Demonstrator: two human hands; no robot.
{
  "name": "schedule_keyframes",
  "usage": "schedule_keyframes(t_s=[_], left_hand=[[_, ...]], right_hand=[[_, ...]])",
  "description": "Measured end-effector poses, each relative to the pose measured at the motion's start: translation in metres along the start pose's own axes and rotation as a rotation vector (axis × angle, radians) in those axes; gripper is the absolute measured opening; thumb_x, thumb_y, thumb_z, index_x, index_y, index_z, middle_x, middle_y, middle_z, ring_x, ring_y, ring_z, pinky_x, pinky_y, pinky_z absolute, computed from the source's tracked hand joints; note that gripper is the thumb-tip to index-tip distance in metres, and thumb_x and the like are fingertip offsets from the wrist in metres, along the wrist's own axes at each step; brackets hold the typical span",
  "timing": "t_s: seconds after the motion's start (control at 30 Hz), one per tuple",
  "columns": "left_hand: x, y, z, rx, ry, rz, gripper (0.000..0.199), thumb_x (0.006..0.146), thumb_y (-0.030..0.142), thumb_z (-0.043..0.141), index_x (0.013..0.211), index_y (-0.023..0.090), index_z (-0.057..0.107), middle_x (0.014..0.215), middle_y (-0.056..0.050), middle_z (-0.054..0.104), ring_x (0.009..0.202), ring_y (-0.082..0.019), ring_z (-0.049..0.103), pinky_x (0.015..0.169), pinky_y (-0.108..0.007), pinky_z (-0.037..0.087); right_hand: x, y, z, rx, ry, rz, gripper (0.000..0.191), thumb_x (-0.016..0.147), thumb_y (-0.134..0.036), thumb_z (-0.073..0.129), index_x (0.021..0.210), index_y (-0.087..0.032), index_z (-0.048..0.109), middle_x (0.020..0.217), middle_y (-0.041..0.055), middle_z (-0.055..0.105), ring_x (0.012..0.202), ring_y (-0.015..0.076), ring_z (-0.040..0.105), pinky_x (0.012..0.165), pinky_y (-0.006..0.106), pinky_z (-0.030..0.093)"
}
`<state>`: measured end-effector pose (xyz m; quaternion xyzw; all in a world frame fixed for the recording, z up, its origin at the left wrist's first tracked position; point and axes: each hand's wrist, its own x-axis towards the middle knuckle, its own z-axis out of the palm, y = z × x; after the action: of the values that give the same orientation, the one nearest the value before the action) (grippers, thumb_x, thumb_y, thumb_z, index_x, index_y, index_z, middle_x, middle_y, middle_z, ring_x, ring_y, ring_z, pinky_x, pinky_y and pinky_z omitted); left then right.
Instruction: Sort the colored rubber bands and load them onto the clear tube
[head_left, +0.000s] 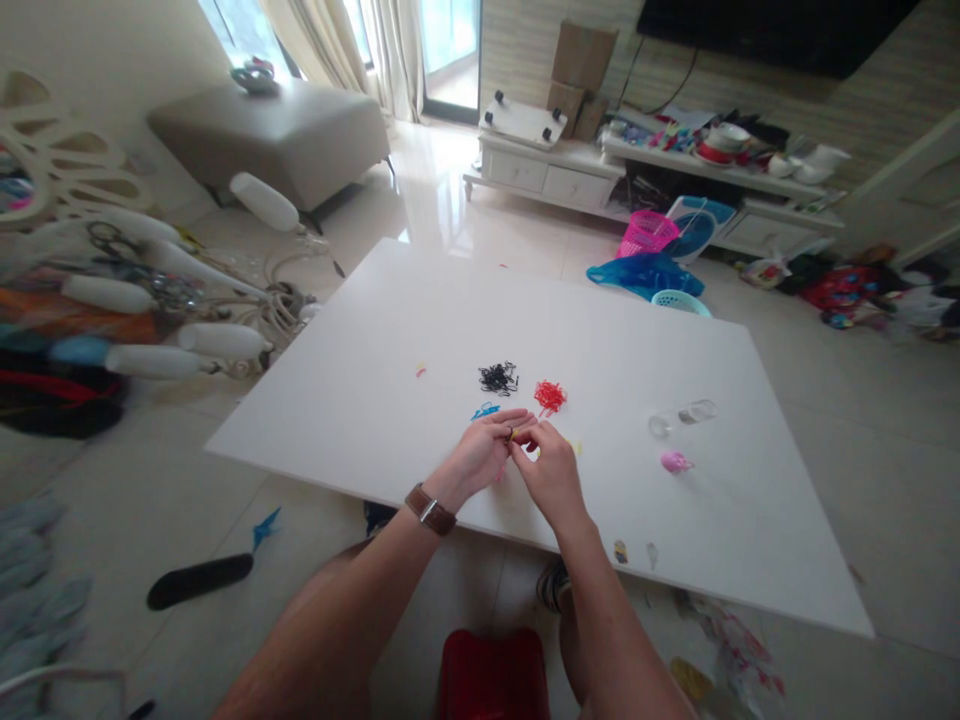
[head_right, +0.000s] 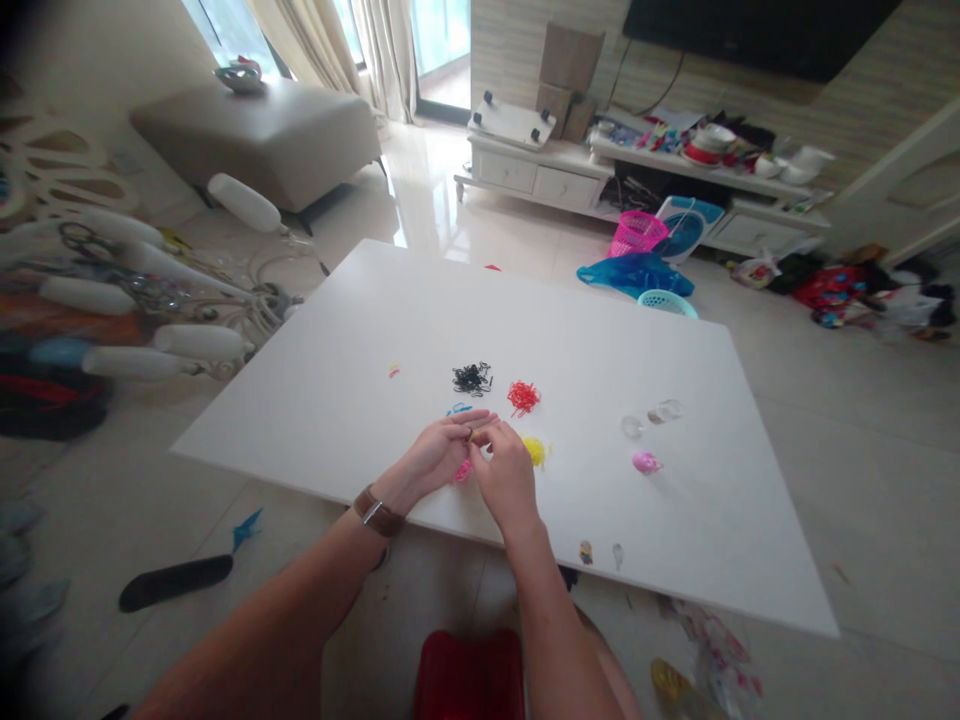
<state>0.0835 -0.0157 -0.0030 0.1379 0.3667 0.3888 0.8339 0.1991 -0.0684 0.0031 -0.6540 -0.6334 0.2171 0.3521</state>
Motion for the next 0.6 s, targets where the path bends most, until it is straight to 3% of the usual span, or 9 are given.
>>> schedule_keyframes(t_s=[0.17, 0.47, 0.6], left_hand=[[-0.003, -0.001, 0.001, 0.011, 0.024, 0.030, 0.032, 0.070, -0.005, 0.053, 0.094, 0.008, 0.071, 0.111, -0.019, 0.073, 0.108, -0.023, 0.069, 0.108, -0.036, 0.046], [-0.005, 0.002, 0.003, -0.010, -0.056, 0.097, 0.031, 0.070, -0.003, 0.051, 0.092, 0.012, 0.068, 0.107, -0.014, 0.073, 0.104, -0.021, 0.069, 0.099, -0.034, 0.049], [0.000, 0.007, -0.004, 0.037, 0.055, 0.167, 0.027, 0.068, 0.000, 0.051, 0.085, 0.010, 0.070, 0.102, -0.013, 0.072, 0.092, -0.018, 0.069, 0.081, -0.028, 0.051]], right_hand=[[0.000, -0.007, 0.000, 0.002, 0.019, 0.044, 0.013, 0.084, -0.023, 0.067, 0.074, -0.021, 0.060, 0.080, 0.0010, 0.062, 0.074, 0.0172, 0.055, 0.071, 0.030, 0.042], [0.001, -0.005, -0.004, 0.065, 0.041, 0.117, 0.010, 0.082, -0.018, 0.060, 0.072, -0.019, 0.061, 0.076, 0.0012, 0.063, 0.069, 0.0159, 0.057, 0.069, 0.029, 0.044], [0.001, -0.003, -0.010, 0.094, 0.047, 0.165, 0.009, 0.083, -0.021, 0.059, 0.075, -0.020, 0.062, 0.077, 0.0006, 0.066, 0.067, 0.0152, 0.061, 0.067, 0.028, 0.044]])
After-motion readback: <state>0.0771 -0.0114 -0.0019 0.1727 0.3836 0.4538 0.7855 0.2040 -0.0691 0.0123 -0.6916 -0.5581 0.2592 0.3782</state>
